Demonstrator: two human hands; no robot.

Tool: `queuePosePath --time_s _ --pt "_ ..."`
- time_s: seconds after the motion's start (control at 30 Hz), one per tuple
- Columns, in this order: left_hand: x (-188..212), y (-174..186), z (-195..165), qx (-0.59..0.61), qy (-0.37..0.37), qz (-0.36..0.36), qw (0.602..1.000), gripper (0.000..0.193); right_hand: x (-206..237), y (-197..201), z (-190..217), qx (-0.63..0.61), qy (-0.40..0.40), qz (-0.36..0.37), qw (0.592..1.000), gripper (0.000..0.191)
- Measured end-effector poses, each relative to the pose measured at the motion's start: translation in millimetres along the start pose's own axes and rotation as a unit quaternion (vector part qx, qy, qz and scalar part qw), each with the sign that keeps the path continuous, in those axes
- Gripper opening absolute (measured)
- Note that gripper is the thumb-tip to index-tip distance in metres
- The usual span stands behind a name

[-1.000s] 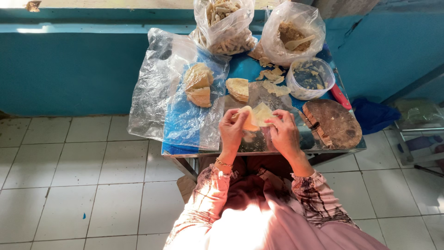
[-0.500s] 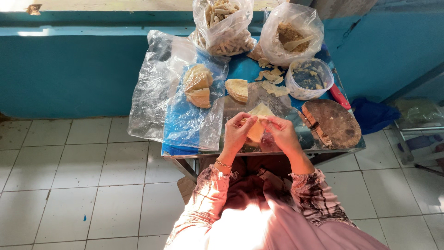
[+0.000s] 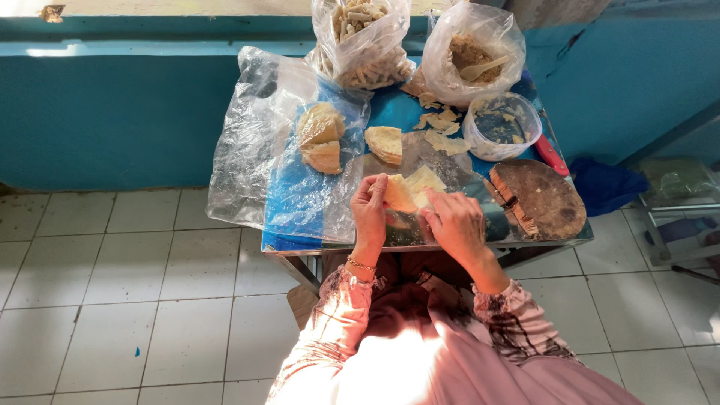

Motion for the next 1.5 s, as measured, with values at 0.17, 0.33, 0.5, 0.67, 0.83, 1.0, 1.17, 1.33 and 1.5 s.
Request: queuePosePath --time_s 0.17,0.33,0.5,0.67,0.83,1.0,1.17,1.33,1.5 --pt "-5.6 1.1 8.2 0.053 0.005 0.014 0.998 0.023 11.0 6.2 6.3 0.015 0.02 -0.027 0.999 0.034" --pt "-9.4 2.5 9.9 0.125 0.053 0.074 0.988 0.03 9.8 -0.6 -2.4 -0.038 -0.023 -0.041 0.998 0.018" --pt "-11.9 -3.6 15.5 0.069 0.058 0.104 0.99 0.032 2.0 -0.7 -18.4 -0.077 -0.038 -0.06 0.994 0.011" --pt "-11.9 -9.1 20.1 0.06 0.026 0.135 0.989 0.027 -5.5 11.5 -26.9 -0.071 -0.049 -0.009 0.996 0.012" --pt "-13.4 -10.4 17.8 0.068 0.059 0.146 0.985 0.03 -16.9 30.0 -12.7 -0.172 -0.061 -0.103 0.978 0.018" --pt "-11.2 -13.1 14.0 0.056 0.069 0.188 0.978 0.032 -28.0 18.7 1.0 -0.111 0.04 -0.108 0.987 0.029" --pt "-10.6 -13.6 11.1 0.059 0.082 0.179 0.979 0.032 -11.8 -16.6 -29.1 -0.222 -0.116 -0.104 0.963 0.017" --pt "-13.3 -14.0 9.1 0.067 0.043 0.108 0.991 0.032 1.5 -36.2 -79.0 -0.638 -0.315 -0.067 0.7 0.025" --pt "-15.1 -12.4 7.2 0.107 -0.013 0.046 0.993 0.033 10.6 -15.3 -67.9 -0.386 -0.217 -0.11 0.89 0.021"
Point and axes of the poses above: each hand's wrist, its own x-axis away from the middle knuckle, its own y-axis out of the back of the hand, z = x × y, the point moved 1 cm from there along -x, towards the middle knuckle, and after that the axes turned 3 degrees about y, right-handed, at the moved point
